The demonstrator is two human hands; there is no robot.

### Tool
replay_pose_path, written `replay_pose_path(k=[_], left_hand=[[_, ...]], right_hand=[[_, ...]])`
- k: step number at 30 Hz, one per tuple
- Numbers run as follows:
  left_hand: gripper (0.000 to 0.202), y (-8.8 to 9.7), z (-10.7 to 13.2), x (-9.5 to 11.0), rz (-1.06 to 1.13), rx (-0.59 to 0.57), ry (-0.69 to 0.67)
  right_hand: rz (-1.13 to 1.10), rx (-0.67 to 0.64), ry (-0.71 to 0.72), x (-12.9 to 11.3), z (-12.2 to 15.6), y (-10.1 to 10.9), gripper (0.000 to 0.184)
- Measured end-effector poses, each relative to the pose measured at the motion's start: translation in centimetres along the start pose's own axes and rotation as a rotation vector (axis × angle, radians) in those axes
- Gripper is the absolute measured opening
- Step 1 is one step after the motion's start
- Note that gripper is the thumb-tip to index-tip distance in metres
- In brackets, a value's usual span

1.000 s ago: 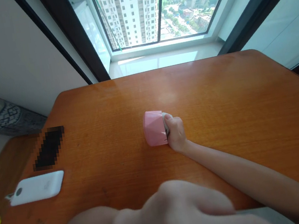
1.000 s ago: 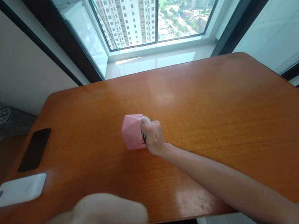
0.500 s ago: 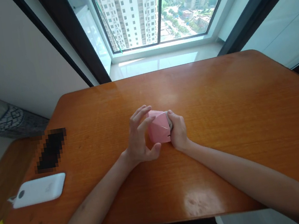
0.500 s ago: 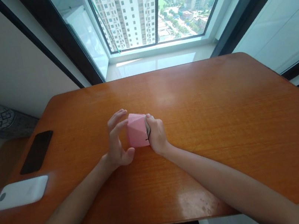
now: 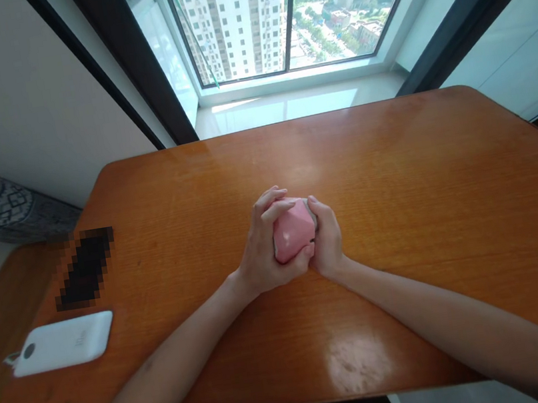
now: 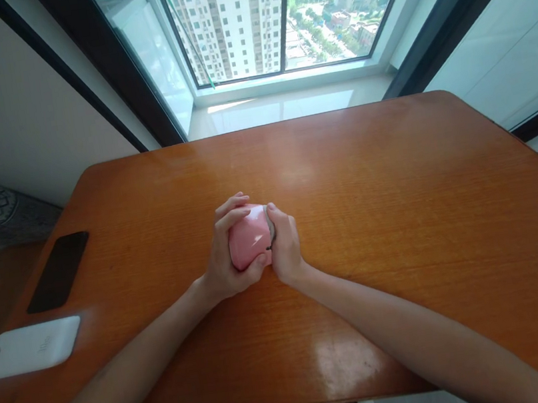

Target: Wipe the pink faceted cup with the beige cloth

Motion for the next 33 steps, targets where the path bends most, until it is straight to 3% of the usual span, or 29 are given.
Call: replay_pose_path(k=[5,15,18,22,25,28,33], left_hand=[[0.074,0.1,0.2,-0.3,0.097,0.007,0.099],[0.071,0.2,0.3,-1.9,0.271,-0.083,0.202],[0.068,0.3,0.4,-1.8,0.262,-0.072,0.194],[0.075,0.5,0.2,-1.0,0.139,-0.046,0.089],[0.075,0.5,0.1,-0.8,0.113,-0.057,0.064],[0.07,0.4,0.1,-1.2,0.222,-0.072,0.085],[0.073,0.2,0.3,-1.9,0.443,-0.109,0.142]], right_hand=[[-0.087,0.054,-0.021,-1.3,0.4,0.1,0.053],[0.096,-0.071,0.168,-1.5,1.0,0.4,0.059],[0.048,-0.024,0.086,-1.2,0.7,0.3,0.058],[-0.069,0.151,-0.127,-0.1,0.2,0.5,0.052],[-0.106,0.185,-0.143,0.1,0.3,0.4,0.051],[0.002,0.048,0.027,-1.0,0.5,0.2,0.054],[0.25,-0.19,0.611,-3.9,1.2,-0.3,0.052]])
Point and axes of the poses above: each hand's wrist, its own z-axis away from the middle knuckle, its own y-axis out of the back of the hand, x = y × z, the point moved 6 cm from there along -z, towards the middle knuckle, and after that the axes turned 10 degrees about y, right-handed, at the moved point
